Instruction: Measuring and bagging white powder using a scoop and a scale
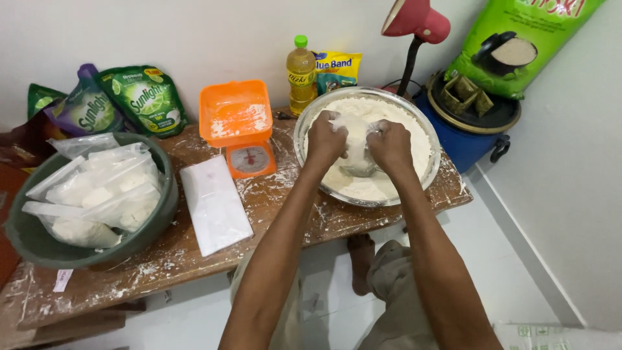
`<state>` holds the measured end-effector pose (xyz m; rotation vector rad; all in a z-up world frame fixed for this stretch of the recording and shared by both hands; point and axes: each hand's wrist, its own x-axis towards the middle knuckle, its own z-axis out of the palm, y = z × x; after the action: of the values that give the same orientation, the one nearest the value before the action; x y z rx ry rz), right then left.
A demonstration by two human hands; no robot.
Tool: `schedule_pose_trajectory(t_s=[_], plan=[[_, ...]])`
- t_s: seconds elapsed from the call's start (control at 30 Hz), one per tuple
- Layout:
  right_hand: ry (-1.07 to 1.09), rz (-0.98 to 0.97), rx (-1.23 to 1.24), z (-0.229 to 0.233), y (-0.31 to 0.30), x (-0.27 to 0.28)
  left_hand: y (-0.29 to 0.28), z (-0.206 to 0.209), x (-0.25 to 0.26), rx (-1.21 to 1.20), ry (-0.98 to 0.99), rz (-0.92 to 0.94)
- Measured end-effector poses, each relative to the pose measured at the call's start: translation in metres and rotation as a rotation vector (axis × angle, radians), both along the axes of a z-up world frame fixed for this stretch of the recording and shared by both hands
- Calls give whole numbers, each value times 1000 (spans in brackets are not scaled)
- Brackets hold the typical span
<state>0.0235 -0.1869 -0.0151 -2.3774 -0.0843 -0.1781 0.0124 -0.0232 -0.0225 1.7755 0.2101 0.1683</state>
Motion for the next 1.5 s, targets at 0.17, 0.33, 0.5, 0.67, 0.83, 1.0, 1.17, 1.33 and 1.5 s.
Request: schedule_pose_trajectory(t_s=[0.17, 0.33, 0.5, 0.67, 0.83, 1.0, 1.17, 1.33, 1.5], plan=[[-40, -3, 191, -2, -6, 6, -6, 13, -7, -92, -108, 51], [-123, 27, 256, 15, -2, 5, -1, 16, 4, -132, -133, 89], [-158, 123, 381, 36, 9, -9, 10, 36, -13, -200, -150, 98], [-206, 170, 523, 61, 26, -19, 24, 42, -6, -268, -259, 108], [-236, 214, 616, 71, 48, -19, 46, 71, -26, -303, -323, 126], [-279, 296, 673, 95, 78, -26, 70, 95, -38, -287, -394, 180], [-315, 354, 662, 113, 116, -29, 102, 86, -29, -392, -581, 248], [-366, 434, 650, 126, 152, -30, 130, 112, -56, -474, -637, 282], [-437, 477, 537, 122, 195, -18, 168, 107, -60, -395, -674, 315]])
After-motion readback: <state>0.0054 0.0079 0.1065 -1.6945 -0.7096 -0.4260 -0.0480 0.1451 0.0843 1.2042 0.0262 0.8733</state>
